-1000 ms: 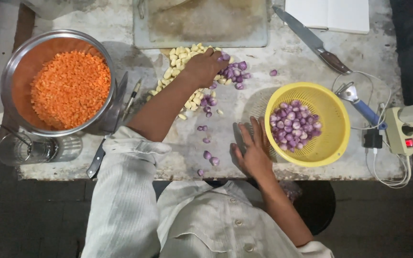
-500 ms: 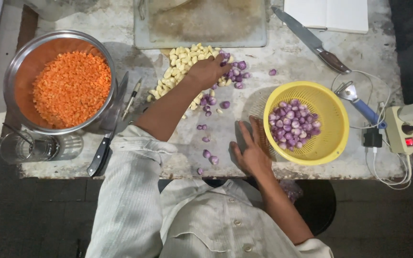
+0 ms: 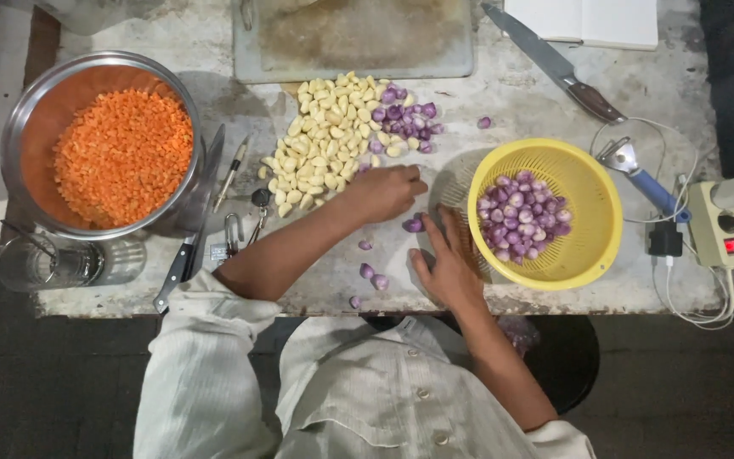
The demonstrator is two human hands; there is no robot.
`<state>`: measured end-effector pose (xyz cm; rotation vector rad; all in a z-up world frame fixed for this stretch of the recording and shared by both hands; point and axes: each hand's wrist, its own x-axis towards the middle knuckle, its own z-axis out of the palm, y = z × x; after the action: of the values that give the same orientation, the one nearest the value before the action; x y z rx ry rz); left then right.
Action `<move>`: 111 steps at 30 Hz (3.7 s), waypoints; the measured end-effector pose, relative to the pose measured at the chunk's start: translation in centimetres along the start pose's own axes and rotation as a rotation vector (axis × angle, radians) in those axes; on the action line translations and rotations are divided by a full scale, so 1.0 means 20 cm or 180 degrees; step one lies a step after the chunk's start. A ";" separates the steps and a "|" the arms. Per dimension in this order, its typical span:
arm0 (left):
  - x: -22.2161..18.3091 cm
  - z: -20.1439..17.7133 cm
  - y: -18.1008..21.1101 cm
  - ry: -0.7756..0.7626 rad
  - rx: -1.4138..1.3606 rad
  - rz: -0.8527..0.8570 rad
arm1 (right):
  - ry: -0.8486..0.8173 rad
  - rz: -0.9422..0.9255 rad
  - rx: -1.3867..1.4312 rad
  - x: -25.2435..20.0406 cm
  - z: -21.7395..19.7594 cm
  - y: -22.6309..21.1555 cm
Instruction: Peeling the outer skin off shallots by hand and sorting them into a colander on a food preparation table.
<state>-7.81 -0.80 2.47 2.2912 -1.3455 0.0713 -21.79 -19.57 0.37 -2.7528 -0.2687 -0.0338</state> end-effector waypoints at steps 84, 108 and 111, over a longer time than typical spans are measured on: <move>-0.40 0.25 0.49 0.0501 -0.0663 -0.1971 | 0.0096 -0.0918 0.2537 0.09 0.07 -0.23; -0.33 0.24 0.53 0.3082 -0.1513 -0.2476 | 0.1240 0.0701 0.5698 0.16 0.17 -0.47; -0.34 0.25 0.56 0.3199 -0.1321 -0.2477 | 0.1367 0.0604 0.5686 0.15 0.13 -0.46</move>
<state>-21.66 -2.00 0.41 1.8081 0.0531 0.5345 -20.64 -9.65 1.45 -0.9385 0.0998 -0.2072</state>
